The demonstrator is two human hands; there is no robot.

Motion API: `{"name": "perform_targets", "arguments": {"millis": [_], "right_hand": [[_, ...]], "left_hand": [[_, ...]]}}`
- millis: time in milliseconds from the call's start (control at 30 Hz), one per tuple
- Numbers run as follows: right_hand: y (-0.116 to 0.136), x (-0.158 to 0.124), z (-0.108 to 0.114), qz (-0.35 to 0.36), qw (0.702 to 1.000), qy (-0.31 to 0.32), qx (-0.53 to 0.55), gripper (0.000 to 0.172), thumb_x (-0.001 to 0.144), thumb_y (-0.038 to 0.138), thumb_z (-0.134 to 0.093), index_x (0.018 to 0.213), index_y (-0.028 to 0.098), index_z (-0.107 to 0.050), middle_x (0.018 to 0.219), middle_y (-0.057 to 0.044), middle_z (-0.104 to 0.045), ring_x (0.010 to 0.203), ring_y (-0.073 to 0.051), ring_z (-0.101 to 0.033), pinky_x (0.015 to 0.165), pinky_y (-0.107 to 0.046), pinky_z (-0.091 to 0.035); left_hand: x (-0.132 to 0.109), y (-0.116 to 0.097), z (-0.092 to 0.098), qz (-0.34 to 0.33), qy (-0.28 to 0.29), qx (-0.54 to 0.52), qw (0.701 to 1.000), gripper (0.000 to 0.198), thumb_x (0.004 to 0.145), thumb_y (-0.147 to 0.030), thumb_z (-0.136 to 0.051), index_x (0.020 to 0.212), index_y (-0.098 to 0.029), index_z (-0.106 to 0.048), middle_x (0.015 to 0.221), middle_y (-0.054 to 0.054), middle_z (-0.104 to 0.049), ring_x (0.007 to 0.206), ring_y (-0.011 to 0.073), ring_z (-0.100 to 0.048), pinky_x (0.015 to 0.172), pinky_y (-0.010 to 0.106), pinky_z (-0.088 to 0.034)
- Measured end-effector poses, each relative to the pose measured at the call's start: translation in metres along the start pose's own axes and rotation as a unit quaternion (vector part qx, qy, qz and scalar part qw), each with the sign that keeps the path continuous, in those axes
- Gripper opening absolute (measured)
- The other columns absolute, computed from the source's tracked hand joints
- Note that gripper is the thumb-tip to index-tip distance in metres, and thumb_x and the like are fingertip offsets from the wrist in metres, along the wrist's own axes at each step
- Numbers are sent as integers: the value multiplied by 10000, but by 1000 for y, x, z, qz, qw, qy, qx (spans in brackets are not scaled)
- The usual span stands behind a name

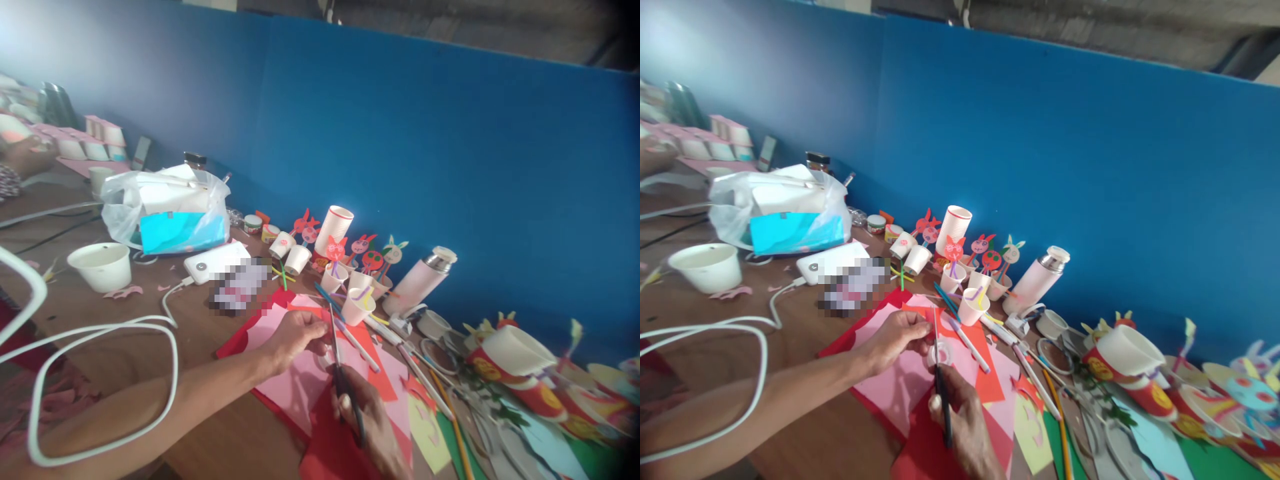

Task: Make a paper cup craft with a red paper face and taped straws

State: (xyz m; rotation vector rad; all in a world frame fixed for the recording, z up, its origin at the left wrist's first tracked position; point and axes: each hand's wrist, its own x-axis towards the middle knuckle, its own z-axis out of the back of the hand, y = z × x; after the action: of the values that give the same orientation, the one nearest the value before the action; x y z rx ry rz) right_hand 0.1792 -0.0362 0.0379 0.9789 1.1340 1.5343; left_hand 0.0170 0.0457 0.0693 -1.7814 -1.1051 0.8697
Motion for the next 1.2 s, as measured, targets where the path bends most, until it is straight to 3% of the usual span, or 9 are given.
{"name": "perform_targets", "arguments": {"millis": [1200], "right_hand": [[-2, 0, -5, -45, 998, -26, 42, 625, 666, 653, -599, 1025, 142, -599, 536, 36, -440, 466, -89, -344, 424, -210, -305]], "left_hand": [[3, 4, 5, 10, 26, -6, 1000, 296, 622, -364, -724, 631, -101, -589, 612, 41, -630, 469, 108, -574, 536, 261, -490]]}}
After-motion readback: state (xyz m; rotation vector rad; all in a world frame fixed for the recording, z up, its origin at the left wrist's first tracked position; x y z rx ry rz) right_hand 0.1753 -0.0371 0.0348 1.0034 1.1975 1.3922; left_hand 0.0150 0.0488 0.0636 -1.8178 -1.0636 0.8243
